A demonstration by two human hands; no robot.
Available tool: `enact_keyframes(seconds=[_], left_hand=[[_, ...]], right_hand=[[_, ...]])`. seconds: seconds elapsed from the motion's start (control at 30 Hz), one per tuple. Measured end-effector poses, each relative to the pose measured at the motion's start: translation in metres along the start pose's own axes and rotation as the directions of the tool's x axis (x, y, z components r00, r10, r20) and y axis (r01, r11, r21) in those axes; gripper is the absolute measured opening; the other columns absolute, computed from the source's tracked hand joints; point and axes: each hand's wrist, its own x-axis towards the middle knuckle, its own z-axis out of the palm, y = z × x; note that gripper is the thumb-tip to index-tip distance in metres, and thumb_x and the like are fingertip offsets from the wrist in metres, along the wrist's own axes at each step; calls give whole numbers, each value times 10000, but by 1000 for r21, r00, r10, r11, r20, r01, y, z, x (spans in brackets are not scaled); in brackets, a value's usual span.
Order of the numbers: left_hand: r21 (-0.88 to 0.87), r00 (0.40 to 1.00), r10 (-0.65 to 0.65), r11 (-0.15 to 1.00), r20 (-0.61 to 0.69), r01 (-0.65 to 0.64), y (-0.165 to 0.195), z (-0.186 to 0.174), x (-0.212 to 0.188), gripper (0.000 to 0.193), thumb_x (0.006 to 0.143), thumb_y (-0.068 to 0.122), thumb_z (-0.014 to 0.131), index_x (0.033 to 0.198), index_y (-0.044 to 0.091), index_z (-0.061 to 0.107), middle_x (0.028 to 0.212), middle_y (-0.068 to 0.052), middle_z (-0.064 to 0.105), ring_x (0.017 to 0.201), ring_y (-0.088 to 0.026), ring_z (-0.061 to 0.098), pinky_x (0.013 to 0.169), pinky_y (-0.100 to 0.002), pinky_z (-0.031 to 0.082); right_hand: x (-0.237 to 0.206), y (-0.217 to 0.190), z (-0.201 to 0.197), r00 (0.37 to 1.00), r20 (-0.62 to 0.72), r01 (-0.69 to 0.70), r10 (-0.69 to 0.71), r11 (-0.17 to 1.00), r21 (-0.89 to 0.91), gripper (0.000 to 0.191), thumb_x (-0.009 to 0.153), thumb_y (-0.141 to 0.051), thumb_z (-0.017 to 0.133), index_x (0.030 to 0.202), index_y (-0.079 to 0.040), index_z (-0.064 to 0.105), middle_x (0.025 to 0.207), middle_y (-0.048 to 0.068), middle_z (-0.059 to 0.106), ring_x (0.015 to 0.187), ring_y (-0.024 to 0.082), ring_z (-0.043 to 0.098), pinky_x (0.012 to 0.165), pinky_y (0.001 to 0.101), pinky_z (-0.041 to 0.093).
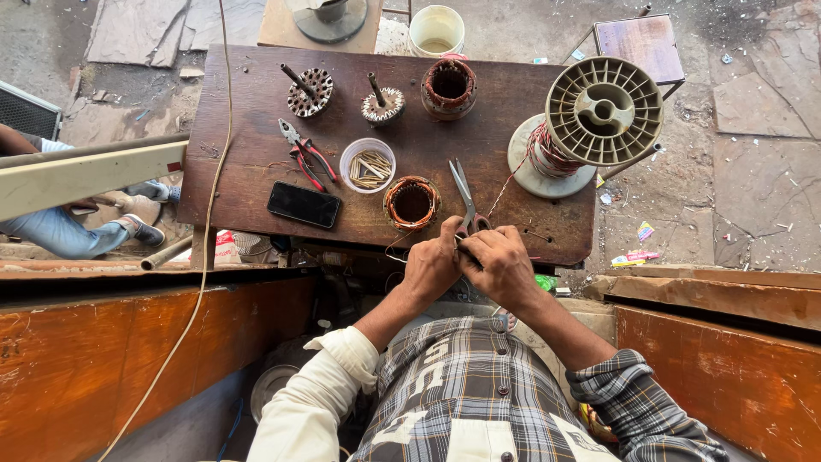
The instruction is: The person winds copper wire around a cylindrical stator core using both hands. They repeatedly pick up small wooden sticks from a container and insert them into the coil slots to separate and secure the windings. The work continues on the same stator throughout the clip.
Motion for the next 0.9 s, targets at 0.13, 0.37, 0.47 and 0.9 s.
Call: enact_keyframes(seconds=[0.13, 0.37, 0.47, 0.9], left_hand=[[46, 1000, 14, 999, 12, -15, -3, -1, -2, 507, 892, 83, 654, 1352, -10, 464, 601, -110, 633, 521, -293, 655, 484, -420, 510], [116, 996, 86, 989, 26, -89, -12, 6, -7, 473, 892, 44, 614, 1339, -23, 478, 634, -104, 640, 547, -300, 653, 498, -431, 504], [149, 985, 157, 975, 71, -166, -18, 11, -13, 484, 875, 29, 602, 1341, -35, 487, 634, -106, 637, 546, -307, 639, 521, -438, 504], [277, 907, 359, 868, 220, -411, -18, 3, -27, 506, 931, 95, 602, 1407, -23, 479, 914, -84, 625, 896, -249, 616, 853, -404, 497]], right_hand=[[-3, 6, -3, 999, 7, -48, 48, 999, -6, 200, 851, -205, 777, 960, -43, 732, 919, 87, 750, 844, 224, 691, 935, 423, 465], [-13, 10, -4, 1000, -23, 12, -13, 998, -56, 403, 819, -272, 773, 1111, 5, 739, 1079, 134, 734, 1014, 256, 650, 932, 422, 438], [-22, 15, 5, 983, 143, -111, 115, 993, -37, 247, 877, -267, 747, 1049, -91, 770, 1013, 45, 743, 963, 214, 649, 933, 405, 444], [-50, 16, 51, 916, 198, -340, 348, 937, -78, 232, 876, -327, 733, 891, -108, 808, 844, 94, 755, 843, 284, 690, 791, 419, 490]])
